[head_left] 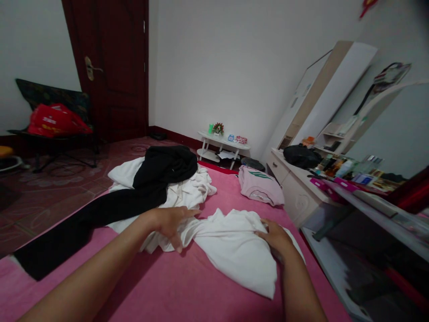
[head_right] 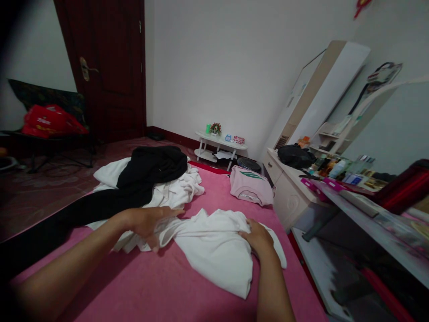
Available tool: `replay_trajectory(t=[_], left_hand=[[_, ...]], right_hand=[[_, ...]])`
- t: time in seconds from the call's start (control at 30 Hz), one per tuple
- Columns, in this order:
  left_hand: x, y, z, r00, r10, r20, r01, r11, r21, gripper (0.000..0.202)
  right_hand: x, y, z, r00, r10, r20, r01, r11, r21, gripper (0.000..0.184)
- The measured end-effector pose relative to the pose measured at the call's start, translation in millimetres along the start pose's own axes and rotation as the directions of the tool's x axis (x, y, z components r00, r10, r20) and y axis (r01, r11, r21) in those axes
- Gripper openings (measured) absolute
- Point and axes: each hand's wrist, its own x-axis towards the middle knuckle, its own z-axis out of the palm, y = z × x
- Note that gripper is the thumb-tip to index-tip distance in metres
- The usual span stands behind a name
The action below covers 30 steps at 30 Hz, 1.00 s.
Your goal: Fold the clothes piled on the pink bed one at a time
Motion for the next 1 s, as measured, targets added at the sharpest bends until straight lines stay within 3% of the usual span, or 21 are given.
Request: replay_trajectory(t=[0.13, 0.27, 0.37, 0.43, 0.5, 0.53, 0.57, 0.6, 0.63, 0.67, 0.7, 0.73, 0.8, 0.83, 0.9, 0.97, 1.0], left_hand=[[5.5, 8.2, 10.2, 0.981, -0.153, -0.118, 0.167, 0.978, 0.124, 0.082], [6.4, -2.2, 11.2, 0.944, -0.217, -0.249, 0.258, 0.955, 0.145, 0.055], [7.8, -14.3, 7.8, 0.904, -0.241, -0.353, 0.279, 0.958, 0.061, 0.045], [11.1, -21.8, 5.6, 0.861, -0.255, -0.440, 0.265, 0.963, -0.039, 0.044], [15.5, -27.9, 3.4, 0.802, -0.277, -0.529, 0.207, 0.960, -0.189, 0.044], [17.5, -30.2, 2.0, 0.767, -0.282, -0.576, 0.146, 0.951, -0.272, 0.043], [19.2, -31.6, 0.3, 0.728, -0.281, -0.625, 0.062, 0.935, -0.349, 0.040], [20.3, -32.1, -1.8, 0.687, -0.277, -0.671, -0.041, 0.908, -0.417, 0.038], [20.8, -31.4, -4.2, 0.649, -0.276, -0.709, -0.152, 0.866, -0.476, 0.036], [20.6, -29.2, -6.7, 0.622, -0.279, -0.732, -0.261, 0.807, -0.529, 0.037], [19.7, -25.4, -9.1, 0.607, -0.291, -0.740, -0.356, 0.733, -0.580, 0.039], [18.4, -20.0, -11.2, 0.612, -0.309, -0.728, -0.423, 0.650, -0.632, 0.043], [14.9, -4.4, -13.3, 0.662, -0.343, -0.666, -0.479, 0.490, -0.728, 0.050], [13.1, 5.4, -13.1, 0.698, -0.341, -0.630, -0.483, 0.424, -0.766, 0.052], [10.3, 26.5, -9.9, 0.782, -0.278, -0.558, -0.471, 0.323, -0.821, 0.054], [9.5, 46.5, -3.6, 0.852, -0.156, -0.500, -0.450, 0.270, -0.851, 0.055], [9.9, 54.6, 0.0, 0.874, -0.089, -0.477, -0.441, 0.265, -0.858, 0.054]], right_hand=[[-10.6, -11.6, -21.8, 0.998, 0.025, 0.052, -0.021, 0.998, -0.061, 0.019], [-28.2, -33.6, -56.7, 0.997, -0.033, 0.068, 0.042, 0.991, -0.130, 0.009], [-56.3, -68.8, -82.0, 0.987, -0.157, 0.031, 0.160, 0.968, -0.192, 0.008], [-84.5, -103.4, -89.4, 0.958, -0.283, 0.038, 0.286, 0.948, -0.140, 0.011], [-116.4, -141.6, -87.4, 0.878, -0.462, 0.124, 0.454, 0.887, 0.086, 0.013], [-131.3, -159.4, -84.2, 0.815, -0.546, 0.194, 0.497, 0.831, 0.249, 0.014], [-144.0, -174.8, -80.7, 0.710, -0.648, 0.277, 0.501, 0.740, 0.449, 0.016], [-153.6, -187.0, -77.7, 0.572, -0.755, 0.320, 0.458, 0.618, 0.639, 0.017], [-159.1, -195.3, -75.7, 0.480, -0.825, 0.298, 0.380, 0.501, 0.778, 0.019], [-160.1, -199.5, -74.6, 0.447, -0.863, 0.235, 0.307, 0.395, 0.866, 0.023], [-156.5, -200.0, -73.9, 0.487, -0.861, 0.150, 0.265, 0.309, 0.913, 0.027], [-148.6, -197.3, -72.8, 0.585, -0.809, 0.058, 0.262, 0.257, 0.930, 0.033], [-123.5, -186.1, -65.7, 0.795, -0.598, -0.101, 0.318, 0.269, 0.909, 0.049], [-108.8, -179.5, -58.4, 0.858, -0.490, -0.154, 0.343, 0.322, 0.882, 0.060], [-81.7, -167.6, -36.3, 0.909, -0.360, -0.208, 0.366, 0.457, 0.811, 0.087], [-63.6, -158.9, -8.8, 0.898, -0.387, -0.211, 0.397, 0.501, 0.769, 0.101], [-58.6, -155.5, 4.4, 0.882, -0.426, -0.203, 0.412, 0.483, 0.773, 0.098]])
